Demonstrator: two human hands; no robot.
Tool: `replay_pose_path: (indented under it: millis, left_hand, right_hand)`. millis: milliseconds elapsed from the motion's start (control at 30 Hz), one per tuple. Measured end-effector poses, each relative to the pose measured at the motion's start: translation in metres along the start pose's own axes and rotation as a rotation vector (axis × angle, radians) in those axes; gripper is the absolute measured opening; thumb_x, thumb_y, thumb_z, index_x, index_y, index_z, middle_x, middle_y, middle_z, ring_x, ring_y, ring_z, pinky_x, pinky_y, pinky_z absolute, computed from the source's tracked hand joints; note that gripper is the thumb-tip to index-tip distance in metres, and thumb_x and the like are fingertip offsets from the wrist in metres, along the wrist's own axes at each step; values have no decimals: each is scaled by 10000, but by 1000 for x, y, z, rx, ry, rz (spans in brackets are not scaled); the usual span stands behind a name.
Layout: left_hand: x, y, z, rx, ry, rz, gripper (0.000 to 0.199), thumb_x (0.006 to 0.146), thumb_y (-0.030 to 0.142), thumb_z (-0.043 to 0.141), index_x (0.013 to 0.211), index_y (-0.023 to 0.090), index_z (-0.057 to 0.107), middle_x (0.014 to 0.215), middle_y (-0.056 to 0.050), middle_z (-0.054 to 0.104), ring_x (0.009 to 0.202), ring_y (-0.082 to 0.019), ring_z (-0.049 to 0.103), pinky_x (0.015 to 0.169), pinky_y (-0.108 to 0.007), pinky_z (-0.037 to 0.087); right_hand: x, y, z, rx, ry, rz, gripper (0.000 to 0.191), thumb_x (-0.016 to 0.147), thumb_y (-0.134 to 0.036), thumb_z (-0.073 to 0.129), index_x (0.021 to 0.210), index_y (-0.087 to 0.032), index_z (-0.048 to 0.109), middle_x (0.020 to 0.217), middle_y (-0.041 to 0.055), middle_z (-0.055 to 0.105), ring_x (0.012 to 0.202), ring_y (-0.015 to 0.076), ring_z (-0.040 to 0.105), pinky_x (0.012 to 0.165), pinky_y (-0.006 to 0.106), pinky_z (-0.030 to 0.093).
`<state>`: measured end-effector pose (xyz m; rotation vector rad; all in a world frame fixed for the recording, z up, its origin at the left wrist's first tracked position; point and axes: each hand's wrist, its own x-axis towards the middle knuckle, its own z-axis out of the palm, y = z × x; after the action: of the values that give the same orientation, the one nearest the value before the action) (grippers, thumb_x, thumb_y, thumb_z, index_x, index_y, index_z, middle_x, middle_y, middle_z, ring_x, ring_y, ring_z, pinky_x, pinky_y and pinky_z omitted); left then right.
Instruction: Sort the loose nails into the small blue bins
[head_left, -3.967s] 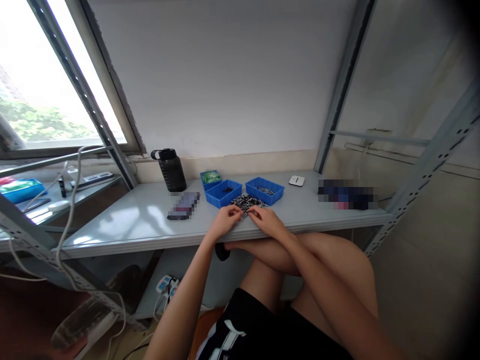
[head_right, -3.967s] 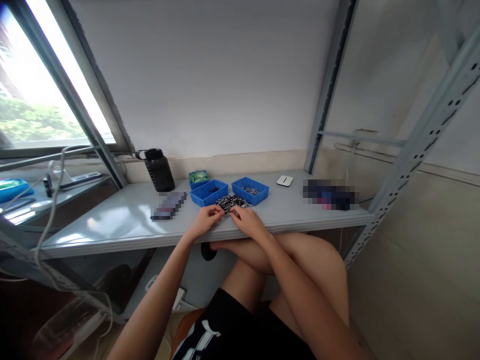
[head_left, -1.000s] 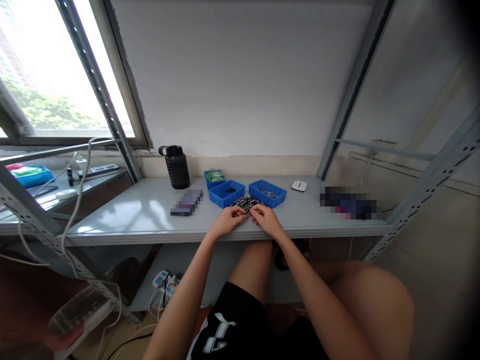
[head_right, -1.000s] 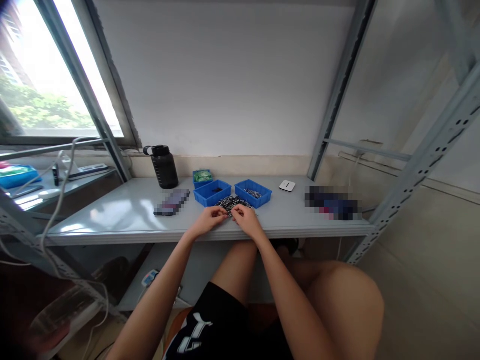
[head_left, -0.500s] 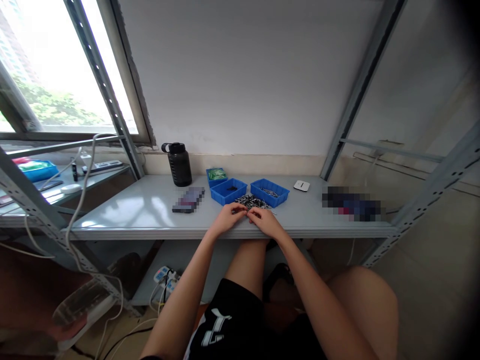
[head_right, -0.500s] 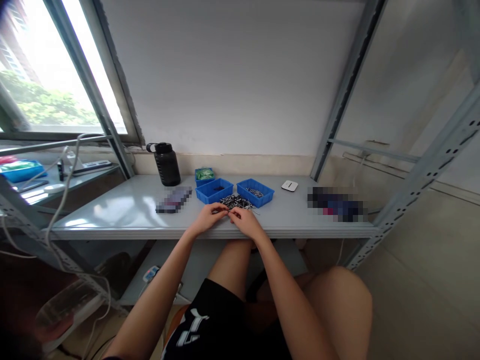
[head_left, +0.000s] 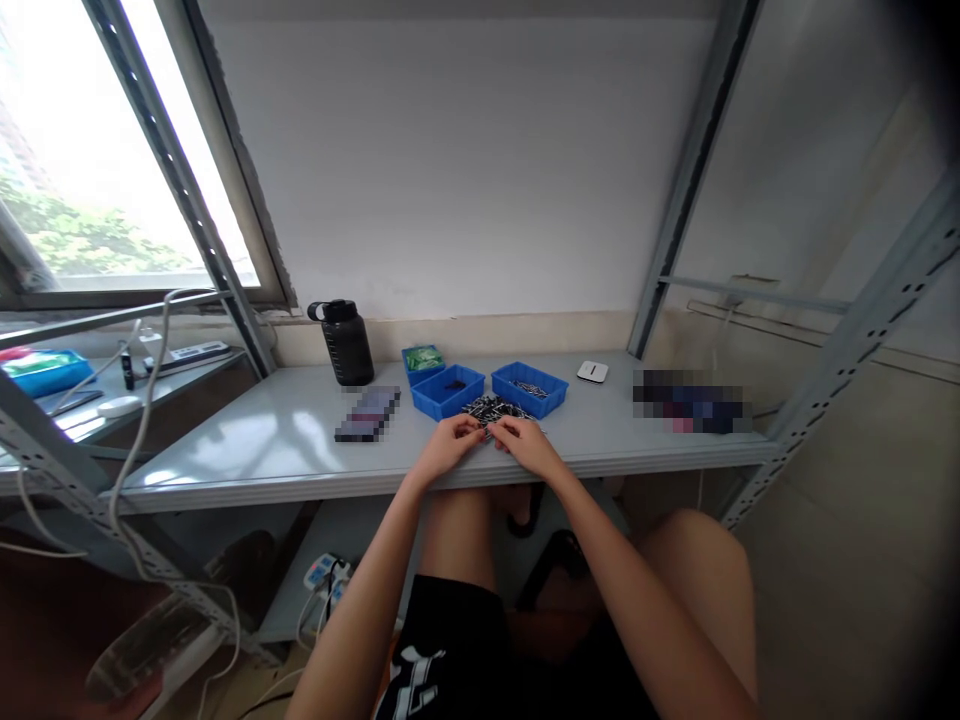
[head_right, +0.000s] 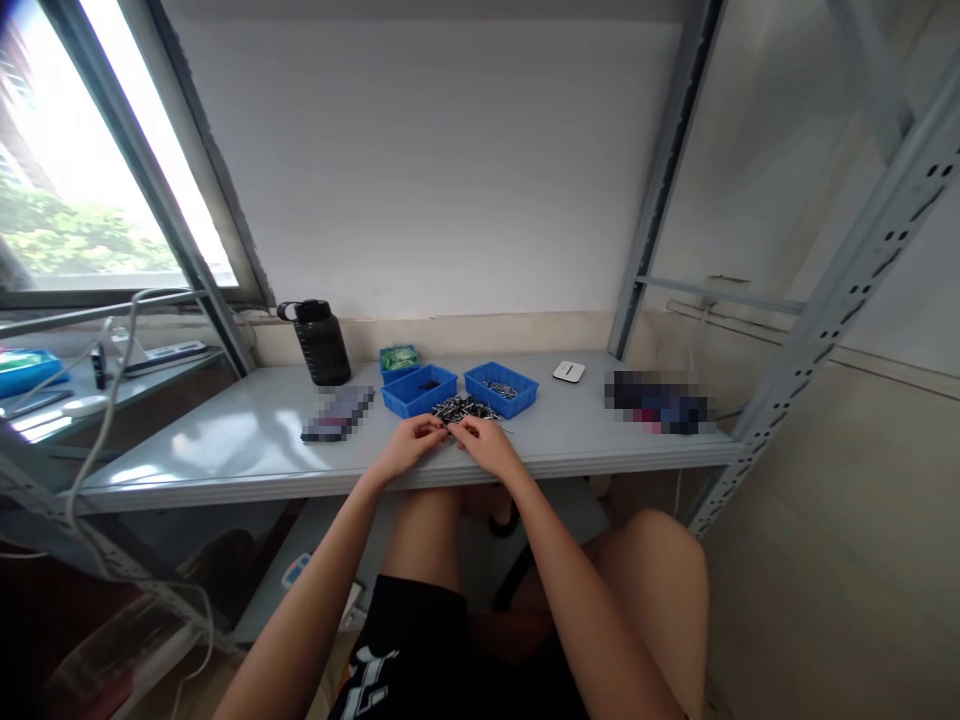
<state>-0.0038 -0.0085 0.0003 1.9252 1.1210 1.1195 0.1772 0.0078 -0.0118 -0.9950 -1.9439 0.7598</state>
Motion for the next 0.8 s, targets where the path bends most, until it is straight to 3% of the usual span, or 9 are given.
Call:
replay_pose_path:
  millis: [533, 800]
  left_hand:
    - [1, -2, 4, 133, -35, 85, 204, 812, 292, 539, 857, 153, 683, 855, -52, 694, 774, -176, 601, 710, -261, 445]
    - [1, 3, 3, 121, 1, 46, 229, 804, 329, 550, 842, 151, 690, 849, -62, 697, 775, -188, 603, 709, -270, 450]
  right_hand:
    - [0, -2, 3, -78, 35, 11, 176, 829, -304, 500, 735, -182, 584, 643, -4, 622, 601, 135, 545, 581, 233, 367]
    - [1, 0, 4, -74, 12, -1, 165, 834, -293, 495, 770, -179, 596, 649, -6, 622, 598, 126, 539, 578, 225, 361]
